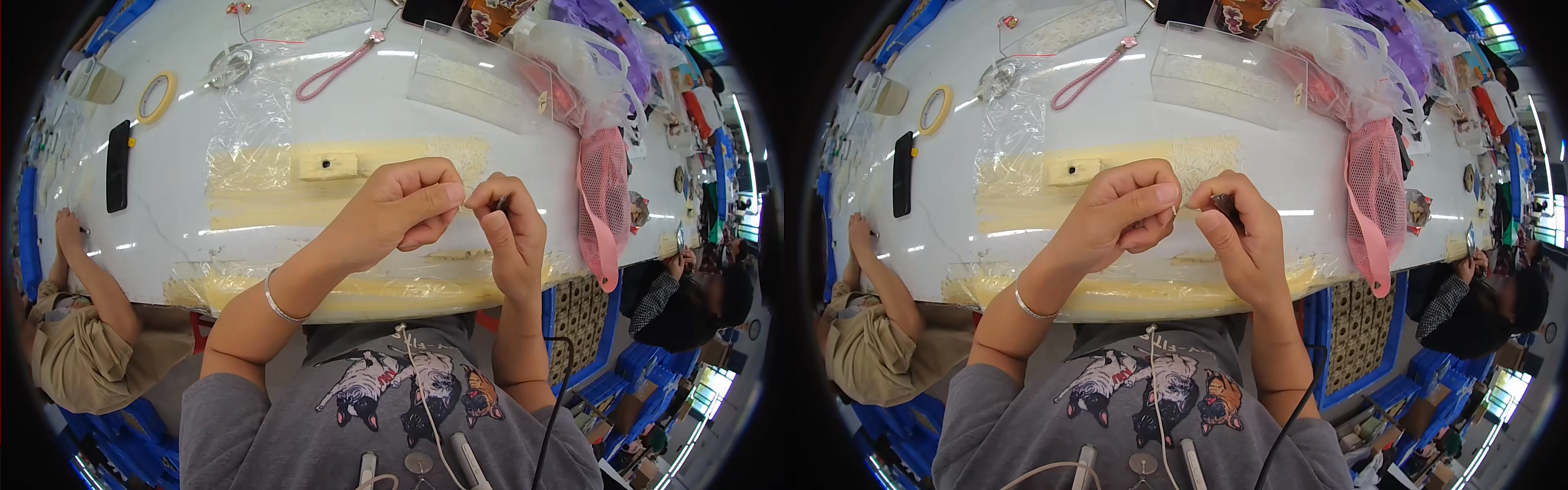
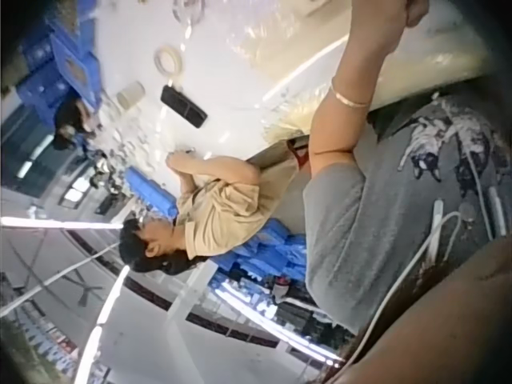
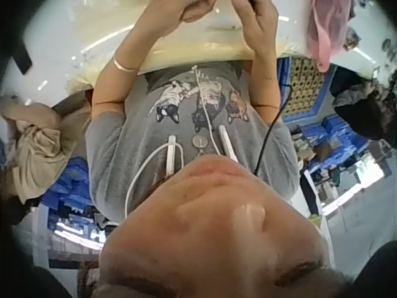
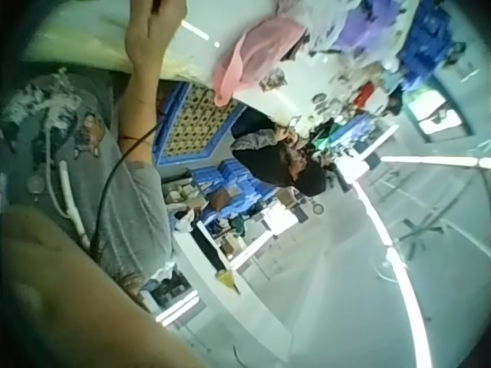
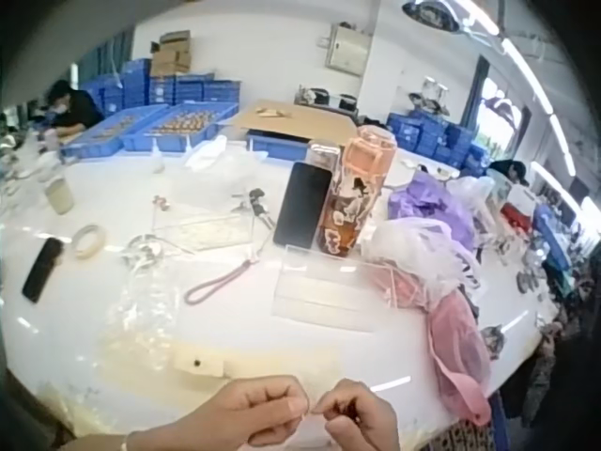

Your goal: Assembling small decorative or toy components by hand at a factory workbench.

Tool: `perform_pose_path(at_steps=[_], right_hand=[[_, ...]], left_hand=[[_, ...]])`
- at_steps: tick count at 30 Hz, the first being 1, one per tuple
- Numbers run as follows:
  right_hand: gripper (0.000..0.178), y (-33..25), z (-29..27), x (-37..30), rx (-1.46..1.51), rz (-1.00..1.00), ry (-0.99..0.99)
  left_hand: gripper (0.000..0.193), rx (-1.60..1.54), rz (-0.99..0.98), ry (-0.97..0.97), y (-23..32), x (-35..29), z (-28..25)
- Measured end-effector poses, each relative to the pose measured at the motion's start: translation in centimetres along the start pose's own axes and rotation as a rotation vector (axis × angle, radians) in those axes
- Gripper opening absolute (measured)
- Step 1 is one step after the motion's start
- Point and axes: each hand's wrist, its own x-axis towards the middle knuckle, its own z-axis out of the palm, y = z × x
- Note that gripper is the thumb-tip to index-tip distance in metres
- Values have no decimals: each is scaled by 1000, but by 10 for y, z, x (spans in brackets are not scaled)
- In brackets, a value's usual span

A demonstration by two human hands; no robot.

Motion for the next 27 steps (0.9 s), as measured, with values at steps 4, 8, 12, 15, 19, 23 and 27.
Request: perform_pose_path(at_steps=[4,8,12,15,19,23,27], right_hand=[[18,-15,0,5,-288,-25,-128],[27,-17,0,9,-486,-76,-193],[30,-17,-2,10,-515,-46,-195],[30,-17,-3,9,-514,-13,-206],[31,-16,-3,9,-469,19,-213],[32,-14,-4,8,-454,38,-227],[32,-15,-3,9,-446,32,-224]], left_hand=[[23,73,51,1,1,-2,-1],[27,92,27,-26,5,-2,1],[27,94,7,-53,6,-2,1],[27,93,-4,-55,6,-3,1],[26,102,18,-82,3,-3,-1],[26,138,23,-78,3,-3,0],[25,137,21,-76,4,-2,0]])
